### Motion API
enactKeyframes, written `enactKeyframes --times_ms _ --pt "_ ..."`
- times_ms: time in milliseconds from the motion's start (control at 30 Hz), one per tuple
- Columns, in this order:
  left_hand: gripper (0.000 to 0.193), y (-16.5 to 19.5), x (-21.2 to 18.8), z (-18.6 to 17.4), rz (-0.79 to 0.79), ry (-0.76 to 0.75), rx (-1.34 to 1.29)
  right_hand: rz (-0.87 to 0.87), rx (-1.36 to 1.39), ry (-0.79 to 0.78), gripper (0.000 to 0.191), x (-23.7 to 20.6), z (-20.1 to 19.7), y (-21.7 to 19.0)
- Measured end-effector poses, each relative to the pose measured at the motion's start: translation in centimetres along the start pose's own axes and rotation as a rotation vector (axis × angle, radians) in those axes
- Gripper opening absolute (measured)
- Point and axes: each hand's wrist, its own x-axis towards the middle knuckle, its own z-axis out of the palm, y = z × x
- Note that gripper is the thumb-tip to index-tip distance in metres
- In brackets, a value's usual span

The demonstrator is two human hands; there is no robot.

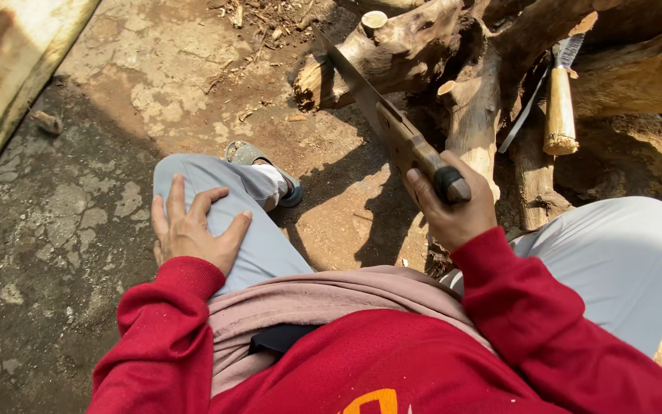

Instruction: The person sits on the ground among cut tree branches and saws a branch with a hand saw, steadying the wood with the other hand. Earlier they handle a wooden mallet and a chisel-like tool near the branches before switching to sawing.

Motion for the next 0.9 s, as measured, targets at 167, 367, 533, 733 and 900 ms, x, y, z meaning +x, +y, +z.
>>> enactKeyframes --times_ms 167,367,533,733,900 --pt "0.054 0.0 0.1 -0.1 -0.038 -0.029 0.034 -0.015 -0.172 0.037 0.020 4.7 3.4 1.2" --pt "0.054 0.0 0.3 -0.3 -0.032 -0.011 0.003 -0.083 -0.051 0.025 0.015 12.9 7.4 1.6" --pt "0.055 -0.2 0.1 -0.2 0.000 0.001 0.006 0.081 -0.088 0.007 0.018 2.8 2.2 1.8" --pt "0.053 0.1 0.1 -0.1 -0.002 -0.021 0.039 -0.063 -0.104 0.061 0.018 1.5 2.5 2.8" --pt "0.053 0.2 0.2 -0.3 -0.014 -0.018 0.055 -0.009 -0.062 0.016 0.015 11.6 7.6 2.5"
